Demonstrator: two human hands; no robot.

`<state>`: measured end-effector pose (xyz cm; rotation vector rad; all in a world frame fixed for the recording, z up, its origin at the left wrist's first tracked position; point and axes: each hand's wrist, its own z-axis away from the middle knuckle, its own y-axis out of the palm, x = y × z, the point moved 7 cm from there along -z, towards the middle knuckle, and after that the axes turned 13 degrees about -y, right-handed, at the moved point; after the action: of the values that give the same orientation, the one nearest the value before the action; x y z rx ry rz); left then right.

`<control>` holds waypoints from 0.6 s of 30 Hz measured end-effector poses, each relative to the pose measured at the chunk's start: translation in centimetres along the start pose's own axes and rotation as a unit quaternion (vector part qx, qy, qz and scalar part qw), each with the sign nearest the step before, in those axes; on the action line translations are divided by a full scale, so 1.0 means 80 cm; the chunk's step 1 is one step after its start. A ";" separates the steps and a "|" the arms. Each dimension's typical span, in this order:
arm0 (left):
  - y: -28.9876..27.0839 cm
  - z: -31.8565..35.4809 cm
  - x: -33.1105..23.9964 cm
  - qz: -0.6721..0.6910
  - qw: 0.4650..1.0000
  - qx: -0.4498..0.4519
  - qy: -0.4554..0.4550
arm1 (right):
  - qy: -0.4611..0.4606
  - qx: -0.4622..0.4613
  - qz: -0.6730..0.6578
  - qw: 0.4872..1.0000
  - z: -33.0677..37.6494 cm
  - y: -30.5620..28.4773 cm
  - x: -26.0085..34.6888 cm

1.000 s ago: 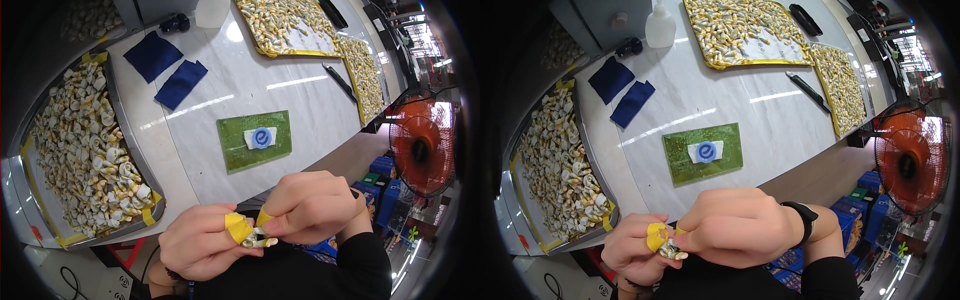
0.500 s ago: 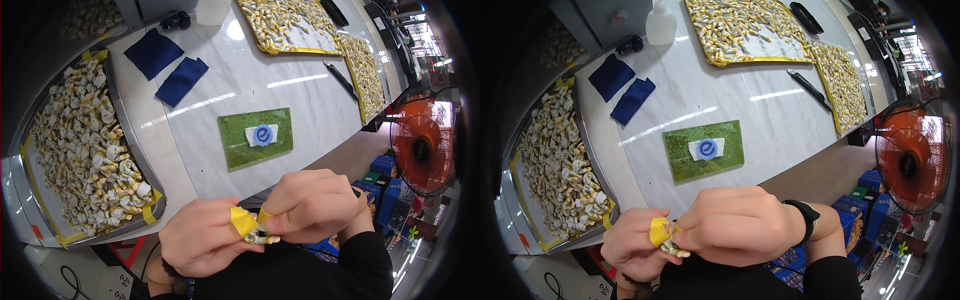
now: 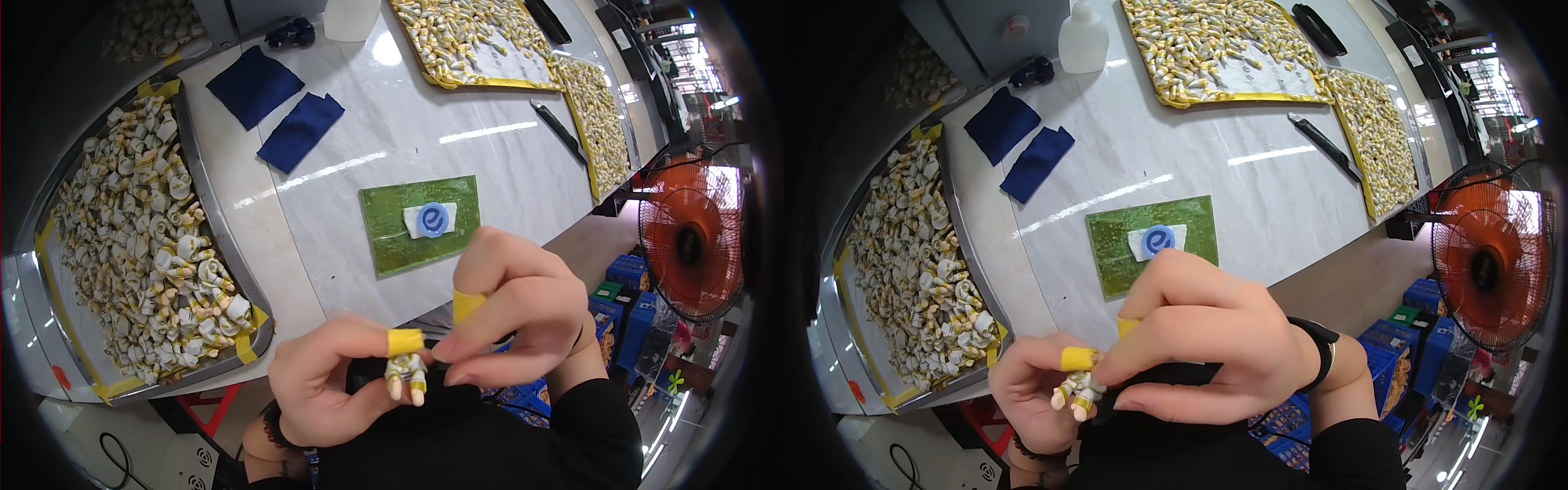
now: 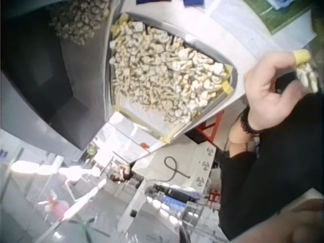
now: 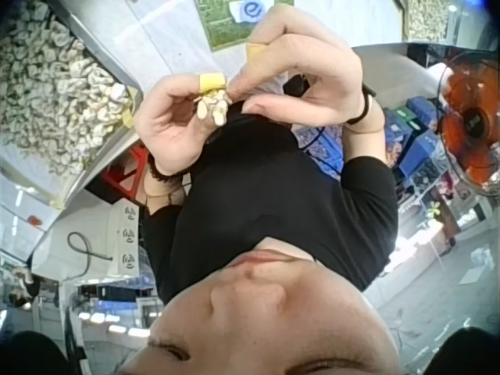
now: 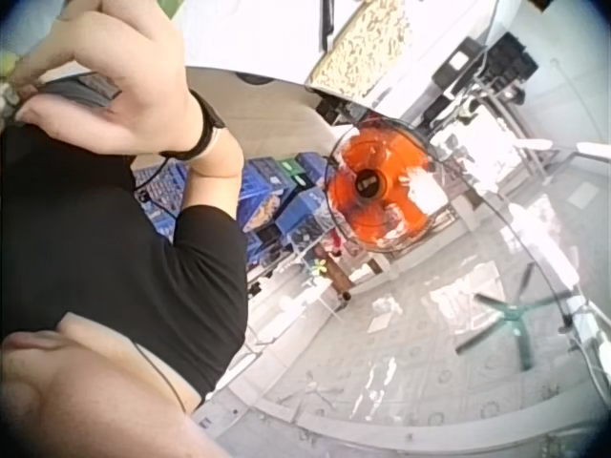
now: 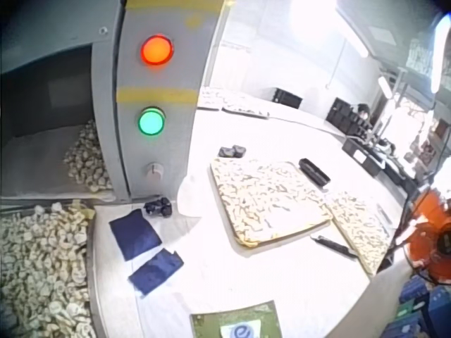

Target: The person sits at a workstation and repeatedly picks up small white and yellow spiral-shaped objects from a tray. They apply a small amount of liquid from a squeeze bottle to the objects and then attach a small blue circular piece to the center of each spiral. The finished items are placed onto a yellow tray on the table.

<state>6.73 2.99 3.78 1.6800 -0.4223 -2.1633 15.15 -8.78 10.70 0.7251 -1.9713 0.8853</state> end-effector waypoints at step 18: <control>-0.028 0.034 -0.118 -0.531 0.825 -0.158 0.112 | -0.004 0.082 -0.014 0.996 0.010 0.013 0.001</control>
<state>5.97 9.39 11.57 2.1781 1.1586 -2.3854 13.95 -8.87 10.13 0.8497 -1.9052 1.0375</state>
